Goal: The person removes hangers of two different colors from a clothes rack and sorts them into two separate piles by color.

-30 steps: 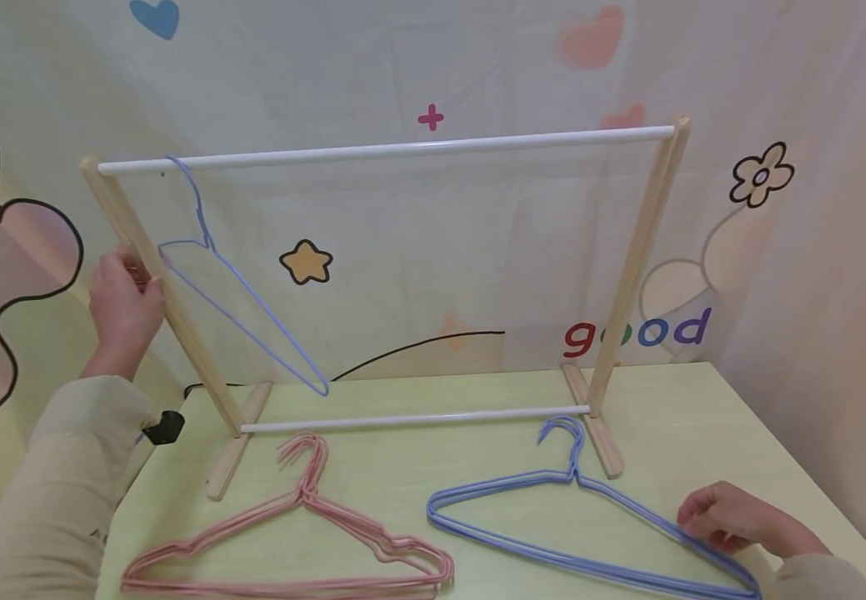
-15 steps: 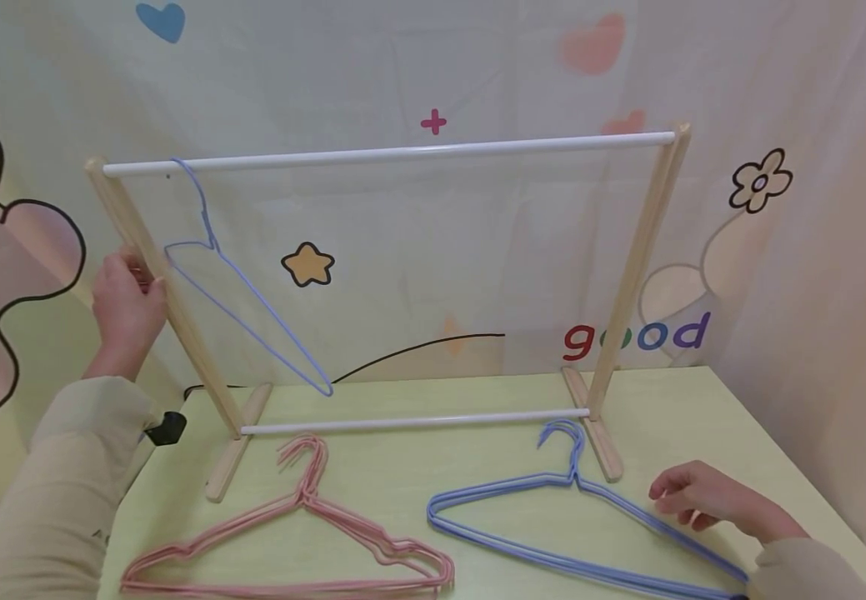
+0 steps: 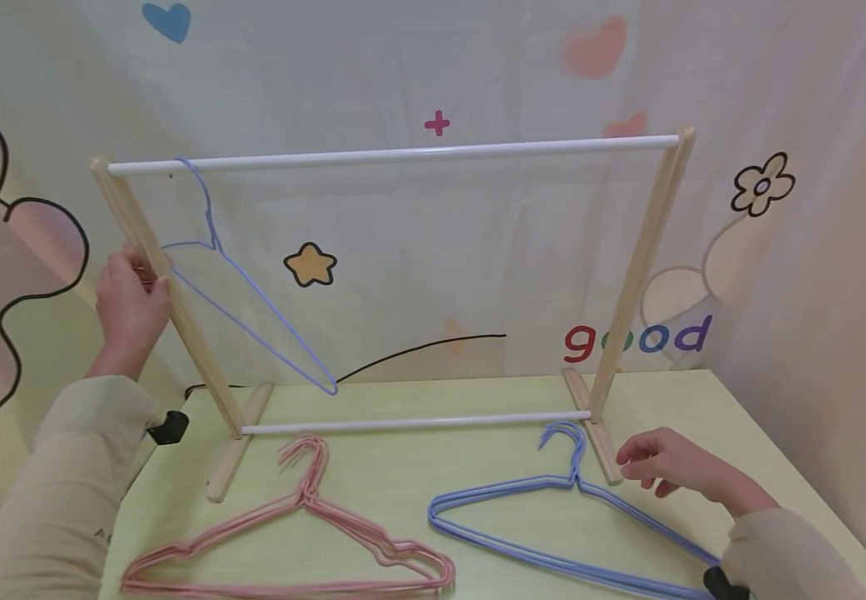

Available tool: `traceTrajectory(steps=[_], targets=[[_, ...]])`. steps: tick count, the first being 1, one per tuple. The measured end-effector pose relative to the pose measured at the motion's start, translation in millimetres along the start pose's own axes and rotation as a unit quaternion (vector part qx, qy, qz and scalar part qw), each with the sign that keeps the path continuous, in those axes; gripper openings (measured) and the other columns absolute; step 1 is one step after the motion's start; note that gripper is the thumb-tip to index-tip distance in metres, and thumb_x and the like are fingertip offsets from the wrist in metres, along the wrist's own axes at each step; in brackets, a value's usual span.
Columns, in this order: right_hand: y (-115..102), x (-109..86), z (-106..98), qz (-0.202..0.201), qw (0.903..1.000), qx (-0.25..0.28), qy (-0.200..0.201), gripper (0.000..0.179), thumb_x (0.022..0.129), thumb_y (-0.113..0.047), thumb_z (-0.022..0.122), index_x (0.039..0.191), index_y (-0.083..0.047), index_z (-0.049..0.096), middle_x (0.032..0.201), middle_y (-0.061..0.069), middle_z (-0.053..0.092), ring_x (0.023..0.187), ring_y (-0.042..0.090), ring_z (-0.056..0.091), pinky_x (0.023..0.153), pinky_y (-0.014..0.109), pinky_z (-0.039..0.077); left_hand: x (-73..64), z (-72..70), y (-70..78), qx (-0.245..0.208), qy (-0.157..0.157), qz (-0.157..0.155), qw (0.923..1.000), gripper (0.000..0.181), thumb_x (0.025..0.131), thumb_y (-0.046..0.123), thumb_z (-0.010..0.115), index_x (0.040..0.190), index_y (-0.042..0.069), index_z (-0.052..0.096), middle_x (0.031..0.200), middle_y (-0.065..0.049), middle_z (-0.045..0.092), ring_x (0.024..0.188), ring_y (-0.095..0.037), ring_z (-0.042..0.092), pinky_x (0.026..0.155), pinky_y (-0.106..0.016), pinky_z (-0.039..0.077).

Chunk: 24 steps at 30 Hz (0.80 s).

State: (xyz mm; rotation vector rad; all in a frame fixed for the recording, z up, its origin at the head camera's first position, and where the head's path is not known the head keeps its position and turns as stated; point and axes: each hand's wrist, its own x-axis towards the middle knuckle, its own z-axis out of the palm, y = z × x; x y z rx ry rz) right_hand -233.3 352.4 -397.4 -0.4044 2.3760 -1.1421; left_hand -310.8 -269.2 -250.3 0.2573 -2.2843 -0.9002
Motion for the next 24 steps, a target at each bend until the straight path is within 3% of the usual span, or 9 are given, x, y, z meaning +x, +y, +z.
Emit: traceTrajectory(steps=[11, 24], targets=[[-61, 23.4, 3, -0.048, 0.9974, -0.049, 0.022, 0.027, 0.086, -0.018, 0.055, 0.102, 0.003, 0.055, 0.080, 0.004, 0.054, 0.069, 0.011, 0.048, 0.055, 0.029, 0.048, 0.4, -1.1, -0.2, -0.003, -0.004, -0.001, 1.0000, 0.028, 0.088, 0.008, 0.045, 0.112, 0.001, 0.032, 0.110, -0.022, 0.043, 0.099, -0.036, 0.045, 0.082, -0.047, 0.041], [-119, 50.0, 16, -0.099, 0.9919, -0.080, 0.009, 0.027, 0.084, -0.018, 0.057, 0.103, 0.002, 0.055, 0.082, 0.006, 0.058, 0.068, 0.013, 0.053, 0.058, 0.030, 0.049, 1.1, -1.4, -1.1, -0.009, -0.008, -0.002, 0.9999, 0.028, 0.088, 0.008, 0.044, 0.113, 0.002, 0.031, 0.110, -0.022, 0.044, 0.099, -0.036, 0.045, 0.081, -0.048, 0.043]])
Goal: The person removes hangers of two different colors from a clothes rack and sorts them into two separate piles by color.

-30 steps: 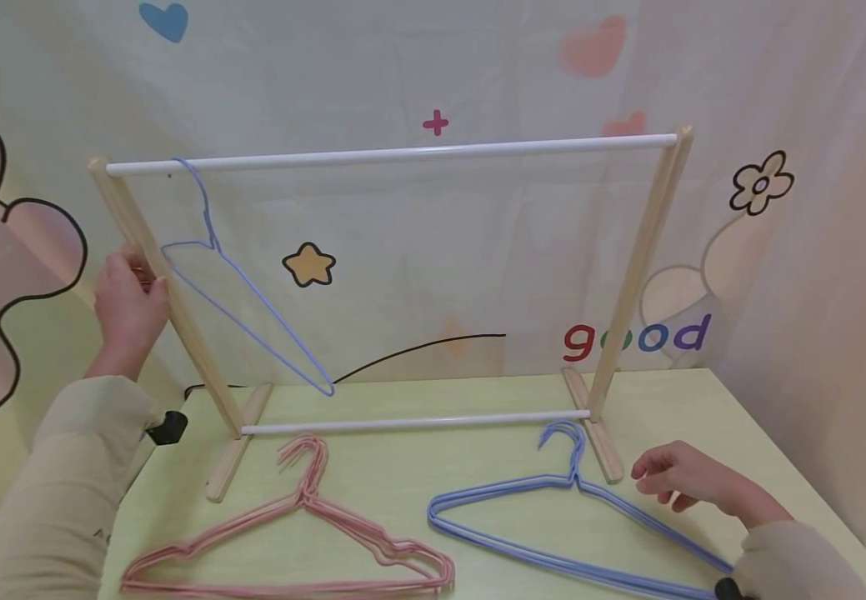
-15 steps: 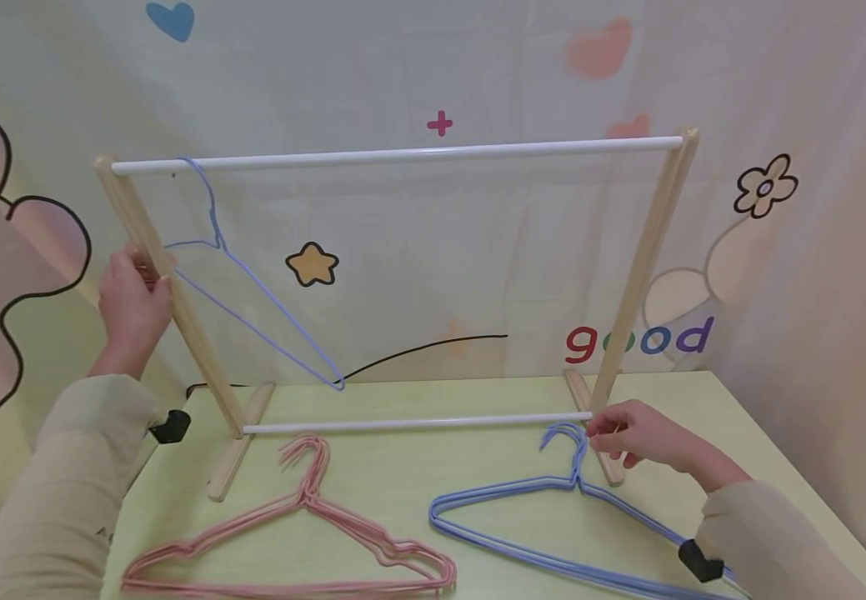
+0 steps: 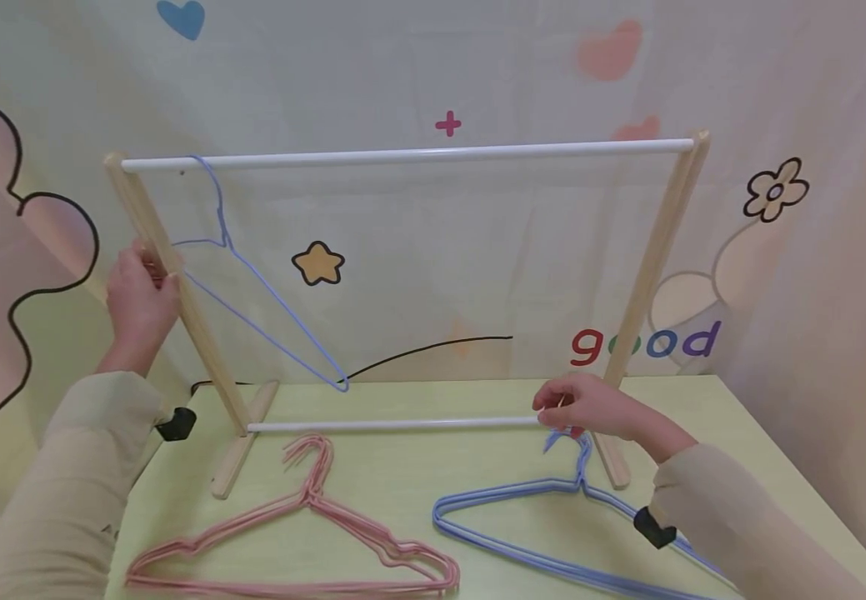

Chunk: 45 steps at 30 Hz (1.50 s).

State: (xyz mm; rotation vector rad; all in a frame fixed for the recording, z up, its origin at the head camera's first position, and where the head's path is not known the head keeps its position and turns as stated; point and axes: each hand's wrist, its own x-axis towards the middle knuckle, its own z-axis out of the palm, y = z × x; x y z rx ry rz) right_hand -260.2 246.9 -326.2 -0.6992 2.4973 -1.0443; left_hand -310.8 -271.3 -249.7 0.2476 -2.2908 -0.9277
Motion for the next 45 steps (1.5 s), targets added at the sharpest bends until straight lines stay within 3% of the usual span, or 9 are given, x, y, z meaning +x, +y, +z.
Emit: traceTrajectory(steps=[10, 26, 34, 45], targets=[[-40, 24.9, 2, -0.012, 0.9999, -0.006, 0.006, 0.029, 0.084, -0.017, 0.058, 0.106, 0.001, 0.054, 0.087, 0.008, 0.059, 0.078, 0.022, 0.055, 0.063, 0.032, 0.050, 0.6, 1.7, -0.5, 0.001, 0.007, 0.008, 0.9999, 0.029, 0.088, 0.009, 0.045, 0.113, 0.002, 0.031, 0.108, -0.022, 0.044, 0.098, -0.037, 0.045, 0.082, -0.048, 0.041], [-91, 66.5, 9, -0.042, 0.9988, 0.020, -0.016, 0.029, 0.085, -0.017, 0.057, 0.110, -0.003, 0.054, 0.095, 0.008, 0.061, 0.080, 0.017, 0.057, 0.069, 0.035, 0.050, -0.1, 1.0, -1.8, 0.001, 0.006, 0.004, 1.0000, 0.029, 0.088, 0.008, 0.045, 0.113, 0.002, 0.031, 0.109, -0.022, 0.044, 0.099, -0.036, 0.045, 0.083, -0.048, 0.041], [-108, 81.7, 15, -0.062, 0.9977, 0.027, 0.003, 0.026, 0.083, -0.013, 0.058, 0.108, -0.005, 0.056, 0.093, 0.007, 0.057, 0.075, 0.017, 0.054, 0.066, 0.031, 0.050, -0.4, 1.6, -1.0, -0.003, 0.004, 0.010, 0.9999, 0.029, 0.089, 0.009, 0.045, 0.113, 0.002, 0.031, 0.108, -0.021, 0.044, 0.099, -0.036, 0.045, 0.082, -0.047, 0.042], [-136, 109.1, 33, -0.082, 0.9951, 0.055, 0.006, 0.026, 0.082, -0.008, 0.058, 0.107, -0.005, 0.056, 0.094, 0.008, 0.056, 0.077, 0.016, 0.055, 0.069, 0.035, 0.051, -0.2, 1.0, -0.3, 0.001, 0.003, 0.002, 1.0000, 0.030, 0.089, 0.009, 0.045, 0.114, 0.002, 0.032, 0.108, -0.022, 0.044, 0.098, -0.036, 0.045, 0.081, -0.048, 0.043]])
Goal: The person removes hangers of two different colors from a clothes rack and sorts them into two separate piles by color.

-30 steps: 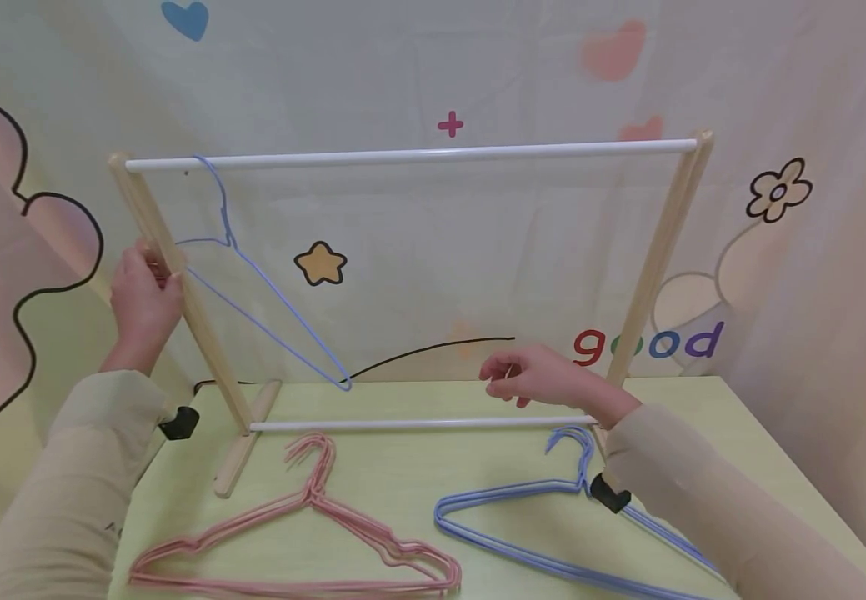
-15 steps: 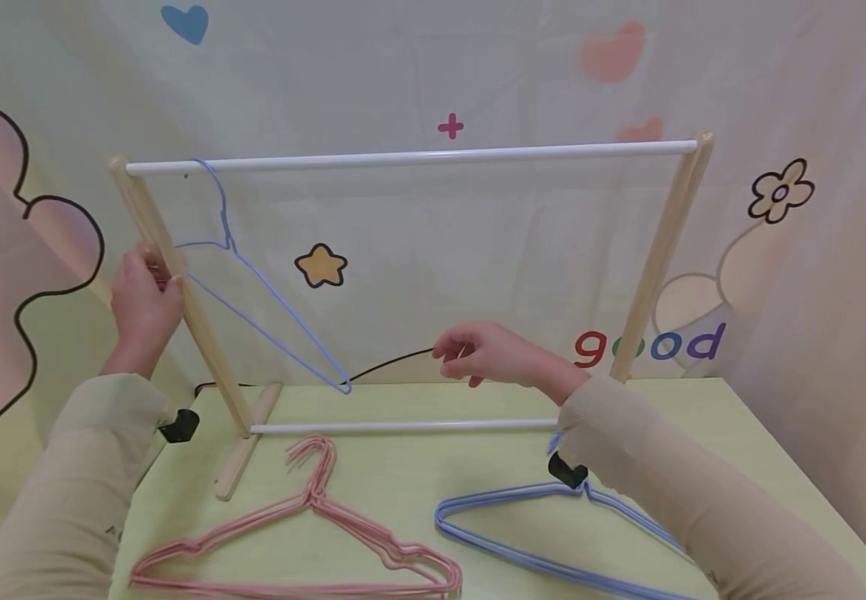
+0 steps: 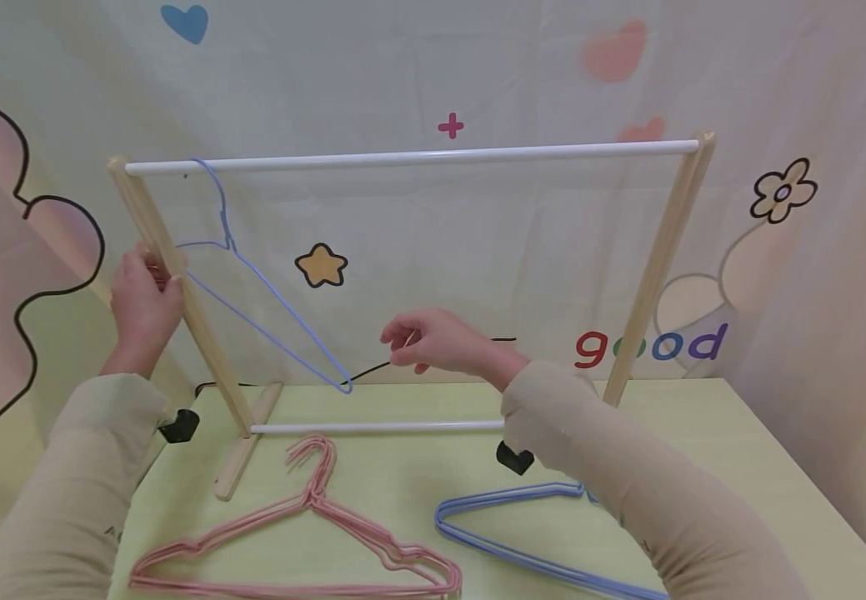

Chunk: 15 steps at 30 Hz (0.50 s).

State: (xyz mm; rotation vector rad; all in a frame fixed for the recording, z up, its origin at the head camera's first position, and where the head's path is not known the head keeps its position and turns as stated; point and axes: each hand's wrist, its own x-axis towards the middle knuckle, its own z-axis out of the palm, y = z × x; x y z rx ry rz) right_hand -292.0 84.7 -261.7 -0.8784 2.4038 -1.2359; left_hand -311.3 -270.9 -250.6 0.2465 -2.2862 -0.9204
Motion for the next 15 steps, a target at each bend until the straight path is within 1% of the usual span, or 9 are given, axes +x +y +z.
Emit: traceTrajectory(steps=[2, 4, 8, 12, 15], targets=[[-2, 6.5, 4, -0.003, 1.0000, 0.003, 0.000, 0.026, 0.082, -0.008, 0.058, 0.107, -0.005, 0.056, 0.094, 0.008, 0.056, 0.078, 0.015, 0.056, 0.070, 0.036, 0.051, -0.2, -0.2, -0.5, 0.002, 0.001, 0.002, 1.0000, 0.029, 0.089, 0.009, 0.045, 0.114, 0.002, 0.032, 0.108, -0.022, 0.044, 0.098, -0.036, 0.045, 0.081, -0.048, 0.042], [-4, 12.2, 7, -0.006, 1.0000, 0.005, 0.000, 0.026, 0.082, -0.008, 0.058, 0.108, -0.005, 0.056, 0.094, 0.008, 0.056, 0.078, 0.015, 0.056, 0.069, 0.035, 0.051, -0.2, -0.3, -1.4, 0.005, 0.003, 0.006, 1.0000, 0.029, 0.088, 0.009, 0.045, 0.113, 0.002, 0.032, 0.108, -0.022, 0.044, 0.098, -0.036, 0.045, 0.081, -0.048, 0.041], [-9, 21.7, 13, -0.011, 0.9999, 0.010, -0.005, 0.027, 0.082, -0.009, 0.058, 0.109, -0.006, 0.056, 0.094, 0.008, 0.056, 0.077, 0.015, 0.056, 0.070, 0.036, 0.051, 0.1, -0.6, -3.0, 0.007, 0.005, 0.009, 0.9999, 0.028, 0.088, 0.008, 0.045, 0.111, 0.001, 0.031, 0.109, -0.023, 0.044, 0.098, -0.037, 0.045, 0.082, -0.048, 0.039], [-13, 29.0, 18, -0.014, 0.9997, 0.014, -0.014, 0.027, 0.083, -0.009, 0.057, 0.111, -0.006, 0.055, 0.095, 0.008, 0.055, 0.078, 0.016, 0.056, 0.071, 0.037, 0.051, 0.2, -0.4, -2.4, 0.001, 0.004, 0.008, 1.0000, 0.027, 0.088, 0.008, 0.045, 0.111, 0.001, 0.031, 0.109, -0.022, 0.044, 0.099, -0.036, 0.045, 0.082, -0.047, 0.040], [-17, 34.2, 21, -0.012, 0.9997, 0.015, -0.018, 0.028, 0.084, -0.010, 0.057, 0.112, -0.006, 0.055, 0.096, 0.008, 0.055, 0.079, 0.016, 0.057, 0.070, 0.032, 0.051, 0.5, 0.2, -1.2, -0.004, 0.005, 0.009, 0.9999, 0.027, 0.088, 0.008, 0.045, 0.111, 0.001, 0.031, 0.109, -0.022, 0.044, 0.099, -0.036, 0.045, 0.082, -0.047, 0.040]])
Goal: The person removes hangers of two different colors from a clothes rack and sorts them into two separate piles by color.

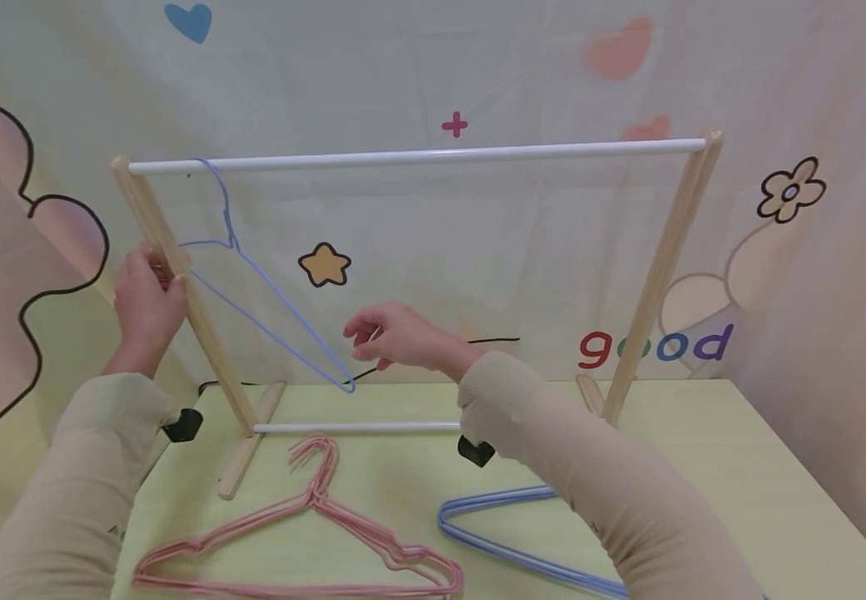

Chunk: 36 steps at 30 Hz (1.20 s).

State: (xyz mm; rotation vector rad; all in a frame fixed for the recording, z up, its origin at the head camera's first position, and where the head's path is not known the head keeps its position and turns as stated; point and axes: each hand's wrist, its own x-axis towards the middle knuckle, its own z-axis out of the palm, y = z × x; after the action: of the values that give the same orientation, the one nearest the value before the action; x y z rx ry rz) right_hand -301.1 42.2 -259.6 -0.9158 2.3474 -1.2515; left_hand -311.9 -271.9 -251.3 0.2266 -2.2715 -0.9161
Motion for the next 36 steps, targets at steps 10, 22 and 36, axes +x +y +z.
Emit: traceTrajectory(steps=[10, 22, 36], targets=[[-12, 19.6, 11, 0.018, 0.9982, 0.057, -0.003, 0.030, 0.082, -0.006, 0.059, 0.112, -0.004, 0.054, 0.091, 0.006, 0.056, 0.079, 0.021, 0.056, 0.069, 0.032, 0.051, 0.1, 0.2, -1.0, 0.001, 0.001, 0.001, 1.0000, 0.028, 0.088, 0.009, 0.045, 0.111, 0.001, 0.031, 0.110, -0.022, 0.044, 0.099, -0.036, 0.046, 0.083, -0.047, 0.039], [-17, 30.2, 22, 0.036, 0.9952, 0.081, -0.042, 0.014, 0.083, 0.002, 0.054, 0.097, 0.002, 0.052, 0.076, 0.004, 0.052, 0.063, 0.014, 0.052, 0.057, 0.025, 0.049, 0.3, 0.9, -1.1, 0.004, 0.002, 0.001, 1.0000, 0.029, 0.088, 0.008, 0.045, 0.113, 0.002, 0.032, 0.109, -0.022, 0.045, 0.100, -0.037, 0.045, 0.084, -0.048, 0.039], [-29, 13.1, -4, 0.018, 0.9988, 0.044, -0.012, 0.011, 0.083, 0.002, 0.055, 0.092, 0.000, 0.048, 0.073, 0.005, 0.047, 0.062, 0.017, 0.050, 0.059, 0.029, 0.051, 0.4, 0.1, -0.5, 0.003, -0.001, -0.004, 1.0000, 0.027, 0.088, 0.009, 0.045, 0.110, 0.002, 0.032, 0.110, -0.022, 0.044, 0.099, -0.037, 0.045, 0.082, -0.047, 0.038]])
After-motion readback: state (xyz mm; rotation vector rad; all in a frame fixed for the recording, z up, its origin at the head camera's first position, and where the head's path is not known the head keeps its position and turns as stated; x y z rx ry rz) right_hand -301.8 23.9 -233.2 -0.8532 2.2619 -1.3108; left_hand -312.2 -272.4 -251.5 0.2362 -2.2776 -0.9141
